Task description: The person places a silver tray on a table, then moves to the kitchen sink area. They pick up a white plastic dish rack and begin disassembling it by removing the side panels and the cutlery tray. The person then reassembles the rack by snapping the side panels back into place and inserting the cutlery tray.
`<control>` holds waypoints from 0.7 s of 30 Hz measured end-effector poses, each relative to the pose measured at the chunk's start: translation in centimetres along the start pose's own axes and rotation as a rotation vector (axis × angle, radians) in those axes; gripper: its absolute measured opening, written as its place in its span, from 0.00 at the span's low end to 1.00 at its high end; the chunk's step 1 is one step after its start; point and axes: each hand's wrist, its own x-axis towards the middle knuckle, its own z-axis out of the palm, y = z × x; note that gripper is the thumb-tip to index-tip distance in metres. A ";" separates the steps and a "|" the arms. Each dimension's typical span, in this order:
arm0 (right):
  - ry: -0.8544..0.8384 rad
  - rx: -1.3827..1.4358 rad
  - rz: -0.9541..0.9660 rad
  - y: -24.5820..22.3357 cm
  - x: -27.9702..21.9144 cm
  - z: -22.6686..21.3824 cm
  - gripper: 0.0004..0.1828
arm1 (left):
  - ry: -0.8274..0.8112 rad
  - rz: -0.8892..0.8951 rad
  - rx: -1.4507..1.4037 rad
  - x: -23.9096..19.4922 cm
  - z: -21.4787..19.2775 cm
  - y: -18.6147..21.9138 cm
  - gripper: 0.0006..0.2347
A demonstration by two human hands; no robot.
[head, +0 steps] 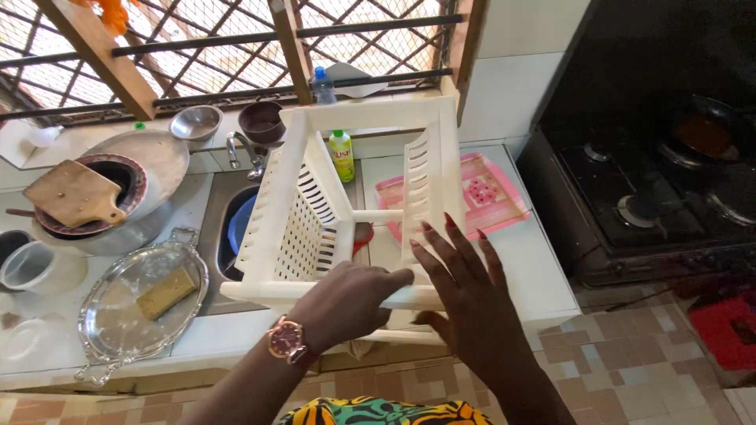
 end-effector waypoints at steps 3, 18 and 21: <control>-0.053 -0.092 0.075 0.9 -1.6 0.1 0.69 | 0.036 0.035 0.072 1.4 2.1 0.6 0.17; 0.391 0.988 0.863 5.4 -8.5 11.1 0.47 | -0.012 -0.065 0.052 6.1 4.8 3.2 0.16; 0.404 0.876 0.744 4.8 -7.7 10.5 0.52 | 0.007 -0.061 -0.028 6.6 4.3 3.4 0.11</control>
